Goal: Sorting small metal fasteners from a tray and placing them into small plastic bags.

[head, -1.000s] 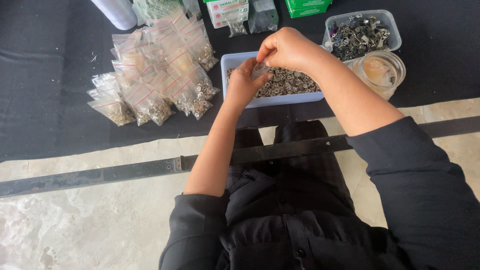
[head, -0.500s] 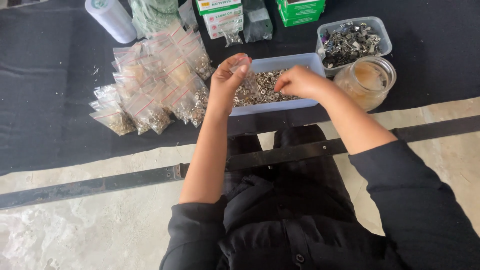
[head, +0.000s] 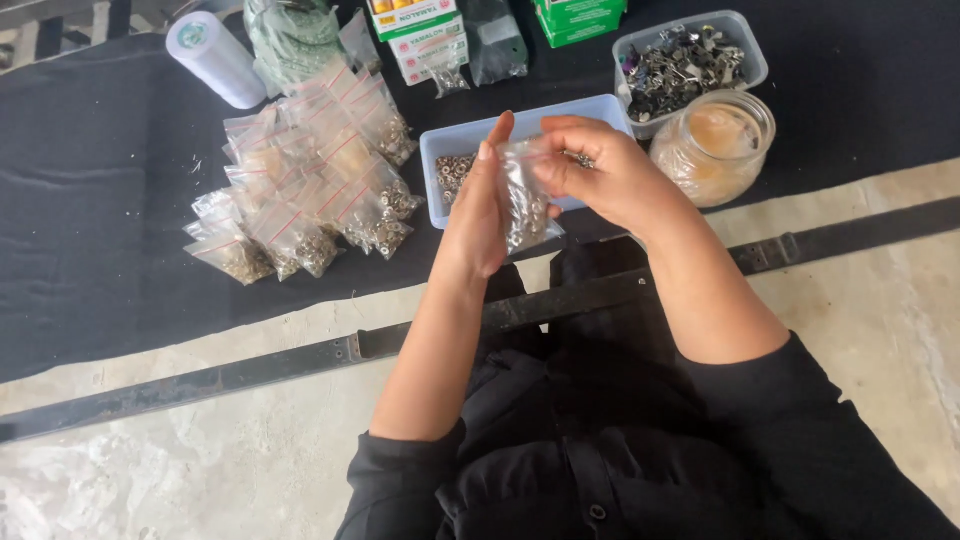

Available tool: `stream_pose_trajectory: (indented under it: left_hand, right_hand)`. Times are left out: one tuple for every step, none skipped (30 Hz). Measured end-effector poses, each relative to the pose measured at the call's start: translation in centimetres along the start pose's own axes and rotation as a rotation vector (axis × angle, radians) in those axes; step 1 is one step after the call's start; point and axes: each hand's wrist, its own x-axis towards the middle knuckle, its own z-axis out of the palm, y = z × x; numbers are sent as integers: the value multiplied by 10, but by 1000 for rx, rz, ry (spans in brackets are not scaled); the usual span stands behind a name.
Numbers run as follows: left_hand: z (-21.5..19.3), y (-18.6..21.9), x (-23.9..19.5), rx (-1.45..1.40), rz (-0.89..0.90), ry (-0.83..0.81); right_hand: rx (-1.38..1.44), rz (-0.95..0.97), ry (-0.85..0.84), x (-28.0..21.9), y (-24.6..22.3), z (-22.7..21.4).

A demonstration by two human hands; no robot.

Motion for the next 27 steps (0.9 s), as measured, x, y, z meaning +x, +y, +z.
stream_pose_trajectory:
  left_hand:
    - [9,4,-7,1,-6,-3]
    - [18,7,-14,89,-4,-79]
    - [27,12,-21,177,2,-153]
    - [22,7,-24,178,0,-155]
    - [17,2,-28,202,-3,-194]
    - [12,-2,-31,226,-7,-234]
    - [14,-5,-35,229,-7,-235]
    - [16,-8,-39,311,3,-287]
    - [18,-11,-43,394,14,-338]
    - [24,-4,-44,395,14,-338]
    - [29,3,-47,447,19,-378]
    - [34,10,-50,499,24,-418]
    - [32,10,-52,500,26,-415]
    - [29,11,-54,518,-12,-410]
    - [27,11,-57,536,-51,-404]
    - [26,13,-58,536,-49,-401]
    - [26,15,-57,555,-26,-445]
    - [25,17,-57,574,-2,-489]
    - [22,20,-56,575,-2,-488]
    - [18,22,-55,598,22,-530]
    - [15,23,-55,618,44,-572]
    - [13,22,-55,617,42,-572]
    - [11,23,-55,591,87,-529]
    - [9,25,-55,564,132,-485]
    - [16,27,-60,565,132,-486]
    - [23,30,-64,645,145,-407]
    - [31,33,-68,723,161,-326]
  right_hand:
    - [2,3,6,-4,1,0]
    - [108,-45,46,-8,2,1]
    - [212,-96,83,-12,2,1]
    - [213,-96,85,-18,-4,-3]
    - [41,-229,109,-24,-10,-7]
    - [-132,-360,133,-30,-17,-12]
    - [-131,-361,135,-33,-18,-12]
    - [-187,-471,176,-36,-19,-13]
    - [-244,-581,215,-38,-20,-14]
    - [-242,-581,215,-41,-24,-14]
    - [-209,-633,185,-44,-26,-14]
    - [-174,-684,155,-46,-29,-13]
    - [-174,-686,151,-46,-29,-15]
    - [-151,-673,104,-46,-28,-17]
    - [-129,-658,57,-47,-27,-19]
    - [-127,-659,54,-50,-27,-19]
    - [-54,-661,29,-52,-28,-19]
    - [19,-661,3,-54,-28,-20]
    - [20,-662,2,-56,-31,-21]
    - [-37,-665,30,-58,-34,-22]
    - [-94,-664,58,-60,-36,-23]
    - [-94,-662,59,-61,-38,-22]
    - [-151,-679,56,-61,-41,-21]
    - [-207,-696,52,-60,-45,-19]
    - [-207,-697,53,-60,-45,-19]
    - [-211,-693,56,-60,-45,-18]
    - [-215,-691,57,-59,-45,-18]
